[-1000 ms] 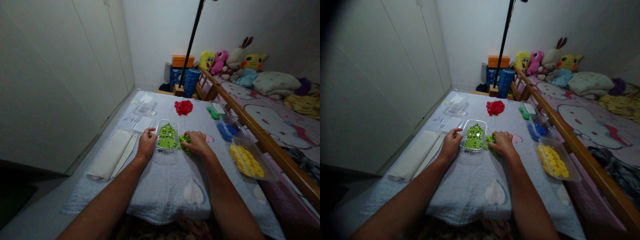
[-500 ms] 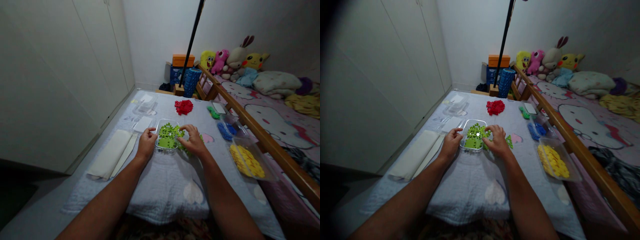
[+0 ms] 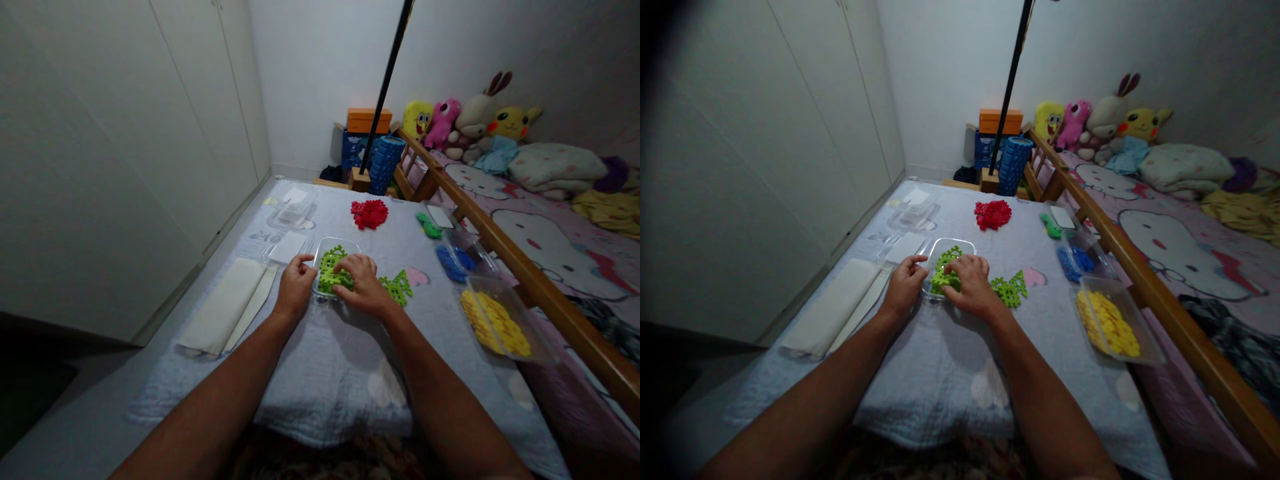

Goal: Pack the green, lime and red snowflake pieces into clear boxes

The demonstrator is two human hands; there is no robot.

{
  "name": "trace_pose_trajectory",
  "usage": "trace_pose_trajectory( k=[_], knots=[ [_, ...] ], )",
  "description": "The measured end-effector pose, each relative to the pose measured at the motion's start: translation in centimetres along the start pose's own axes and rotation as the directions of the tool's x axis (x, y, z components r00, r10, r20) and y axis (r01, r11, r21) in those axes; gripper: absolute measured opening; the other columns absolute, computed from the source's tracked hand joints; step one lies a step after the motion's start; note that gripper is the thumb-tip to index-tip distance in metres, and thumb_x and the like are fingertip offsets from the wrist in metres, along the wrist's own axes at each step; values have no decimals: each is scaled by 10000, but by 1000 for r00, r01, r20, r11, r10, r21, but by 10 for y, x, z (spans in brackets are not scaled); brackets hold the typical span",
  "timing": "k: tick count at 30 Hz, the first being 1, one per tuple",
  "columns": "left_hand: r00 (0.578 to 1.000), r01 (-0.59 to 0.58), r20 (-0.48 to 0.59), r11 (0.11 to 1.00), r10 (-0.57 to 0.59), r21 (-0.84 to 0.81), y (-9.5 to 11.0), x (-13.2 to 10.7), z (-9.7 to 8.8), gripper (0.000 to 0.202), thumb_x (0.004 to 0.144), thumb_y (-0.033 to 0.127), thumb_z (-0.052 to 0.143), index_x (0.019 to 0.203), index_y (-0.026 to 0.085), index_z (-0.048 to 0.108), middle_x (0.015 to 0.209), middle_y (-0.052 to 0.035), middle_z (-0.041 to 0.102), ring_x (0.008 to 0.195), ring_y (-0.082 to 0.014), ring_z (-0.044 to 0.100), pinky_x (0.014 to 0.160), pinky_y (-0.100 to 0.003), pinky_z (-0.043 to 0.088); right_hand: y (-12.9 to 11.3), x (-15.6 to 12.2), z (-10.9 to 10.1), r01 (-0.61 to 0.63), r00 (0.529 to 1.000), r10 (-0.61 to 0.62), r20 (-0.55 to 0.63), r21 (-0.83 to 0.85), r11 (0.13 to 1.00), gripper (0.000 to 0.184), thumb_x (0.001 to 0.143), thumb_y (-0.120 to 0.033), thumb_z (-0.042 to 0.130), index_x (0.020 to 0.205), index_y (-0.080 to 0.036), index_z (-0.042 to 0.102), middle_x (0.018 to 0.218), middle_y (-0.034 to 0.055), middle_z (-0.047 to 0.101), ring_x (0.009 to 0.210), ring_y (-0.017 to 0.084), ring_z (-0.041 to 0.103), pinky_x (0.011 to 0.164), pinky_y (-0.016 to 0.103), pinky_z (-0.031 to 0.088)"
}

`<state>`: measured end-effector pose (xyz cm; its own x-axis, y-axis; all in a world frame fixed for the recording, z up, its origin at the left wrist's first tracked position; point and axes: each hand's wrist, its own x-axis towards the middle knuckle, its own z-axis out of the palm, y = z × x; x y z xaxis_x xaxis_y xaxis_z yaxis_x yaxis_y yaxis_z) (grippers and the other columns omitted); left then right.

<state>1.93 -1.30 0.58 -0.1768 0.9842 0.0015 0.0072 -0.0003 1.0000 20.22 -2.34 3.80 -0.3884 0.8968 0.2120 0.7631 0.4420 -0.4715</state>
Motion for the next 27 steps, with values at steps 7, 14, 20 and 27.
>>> trace_pose_trajectory(
  k=[7,14,20,27],
  knots=[
    [1000,1,7,1000,-1,8,-1,1,0,360,707,326,639,1035,178,648,623,78,467,579,-126,461,590,-249,348,5,-1,1,4,1000,-4,17,20,1000,237,789,-218,613,1017,-242,674,1190,68,664,1236,276,491,1127,458,286],
    [1000,-5,7,1000,5,15,-1,0,0,357,715,319,642,1039,170,653,620,79,462,573,-121,451,580,-248,348,10,-5,-9,-2,999,1,40,35,999,326,703,-149,556,975,-232,716,1234,71,654,1270,274,494,1148,472,276],
    [1000,11,13,1000,-11,-23,-1,-1,1,376,715,324,651,1056,166,647,629,86,462,563,-113,442,559,-242,342,13,-6,-4,36,999,-37,6,34,999,284,773,-181,576,1005,-229,733,1267,86,681,1294,294,491,1154,506,269],
    [1000,11,18,999,-11,-31,-3,1,1,396,705,340,656,1059,164,645,625,89,455,559,-112,439,559,-242,339,9,-8,-5,43,996,-45,73,38,998,265,869,-188,561,1038,-248,755,1334,46,716,1416,326,418,1201,587,177]
  ],
)
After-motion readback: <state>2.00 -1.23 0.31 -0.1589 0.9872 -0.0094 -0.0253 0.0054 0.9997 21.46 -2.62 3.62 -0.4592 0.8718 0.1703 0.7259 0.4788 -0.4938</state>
